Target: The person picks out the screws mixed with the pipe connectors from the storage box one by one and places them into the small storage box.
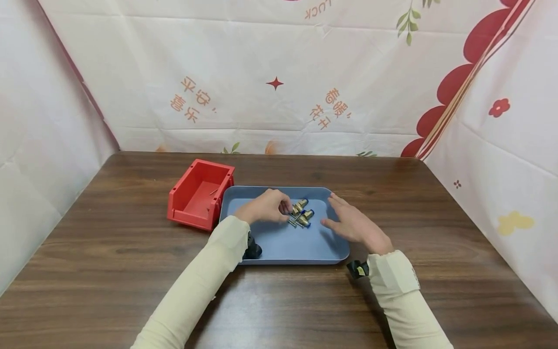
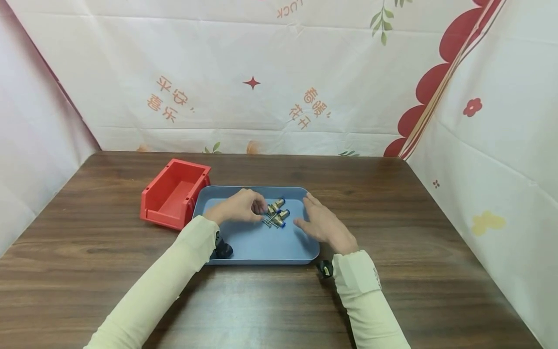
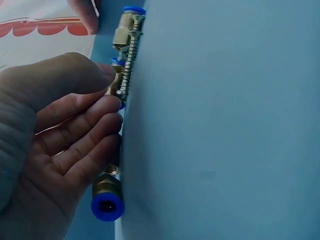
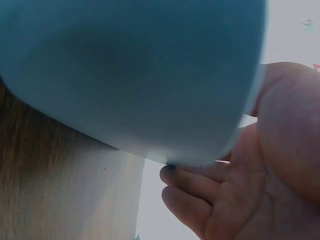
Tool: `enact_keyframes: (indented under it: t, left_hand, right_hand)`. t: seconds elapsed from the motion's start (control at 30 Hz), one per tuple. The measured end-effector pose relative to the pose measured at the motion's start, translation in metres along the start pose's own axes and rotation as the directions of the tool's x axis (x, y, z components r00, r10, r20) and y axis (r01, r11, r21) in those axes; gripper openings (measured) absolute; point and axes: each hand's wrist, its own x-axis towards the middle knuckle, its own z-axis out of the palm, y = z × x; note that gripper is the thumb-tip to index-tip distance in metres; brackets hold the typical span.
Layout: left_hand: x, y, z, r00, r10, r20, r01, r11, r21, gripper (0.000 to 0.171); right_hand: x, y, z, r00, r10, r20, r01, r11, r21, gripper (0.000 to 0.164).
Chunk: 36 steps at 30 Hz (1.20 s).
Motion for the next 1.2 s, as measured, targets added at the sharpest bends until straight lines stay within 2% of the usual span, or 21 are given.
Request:
enact_keyframes:
  t: [0.47, 0.7, 1.2]
  left_hand:
    - [-0.0018, 0.0024, 0.0027, 0.999, -0.031, 0.019, 0.030, 0.999, 0.016, 0.017]
    - [-0.0021, 0.0020, 0.0035, 0.998, -0.046, 0.030, 0.046, 0.999, -0.004, 0.012]
    - [-0.0013, -0.0003, 0.0021, 0.998, -0.042, 0.048, 0.042, 0.999, 0.018, 0.003]
  right_hand:
    - [-0.0014, -0.0005, 0.0007, 1.000, -0.005, -0.009, 0.005, 1.000, 0.009, 0.069]
    - [-0.0017, -0.0005, 0.0011, 1.000, -0.007, -0.010, 0.007, 1.000, 0.005, 0.069]
    - [0.0001, -0.0004, 0.0010, 1.000, -0.017, -0.006, 0.017, 1.000, -0.002, 0.069]
